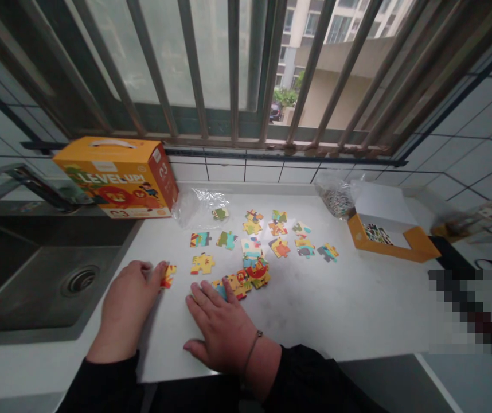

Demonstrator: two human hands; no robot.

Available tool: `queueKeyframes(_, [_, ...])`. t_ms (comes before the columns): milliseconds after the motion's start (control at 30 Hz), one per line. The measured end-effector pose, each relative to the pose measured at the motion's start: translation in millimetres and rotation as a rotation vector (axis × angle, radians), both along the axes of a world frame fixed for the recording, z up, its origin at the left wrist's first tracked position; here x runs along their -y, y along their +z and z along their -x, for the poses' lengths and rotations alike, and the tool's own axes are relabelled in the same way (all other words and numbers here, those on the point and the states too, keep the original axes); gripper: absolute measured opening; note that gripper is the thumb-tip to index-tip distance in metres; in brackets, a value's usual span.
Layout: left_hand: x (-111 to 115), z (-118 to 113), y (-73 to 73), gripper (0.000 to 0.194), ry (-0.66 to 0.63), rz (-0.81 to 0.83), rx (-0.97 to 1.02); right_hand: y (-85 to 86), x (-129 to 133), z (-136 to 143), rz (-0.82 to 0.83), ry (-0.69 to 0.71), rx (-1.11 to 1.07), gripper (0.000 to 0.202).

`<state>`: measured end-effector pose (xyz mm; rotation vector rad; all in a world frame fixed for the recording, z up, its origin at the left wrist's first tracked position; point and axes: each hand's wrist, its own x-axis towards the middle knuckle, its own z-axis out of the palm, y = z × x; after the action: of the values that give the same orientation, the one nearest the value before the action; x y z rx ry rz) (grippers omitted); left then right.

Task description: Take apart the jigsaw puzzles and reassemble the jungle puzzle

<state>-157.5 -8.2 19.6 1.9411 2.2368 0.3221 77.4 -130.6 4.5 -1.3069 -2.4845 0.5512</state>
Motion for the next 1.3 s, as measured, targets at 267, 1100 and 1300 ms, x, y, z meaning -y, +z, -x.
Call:
queueKeyframes(267, [50.0,-70.4,-43.0,0.054,-0.675,-0.271,0.107,-24.4,-2.0,-36.5,-0.025,-0.436,0.095,0.083])
queueKeyframes(1100, [111.5,-160.7,-54.8,0.087,-1.113,-0.084,0.044,-42.8,65.5,-153.2,-0.091,-1.000,0.374,0.067])
queueKeyframes(1300, [74.6,-169.8,-64.1,0.081,-0.917,-0.152,0.052,-20.5,17.1,-128.0,-0.056,-0.567,0.268,0.065])
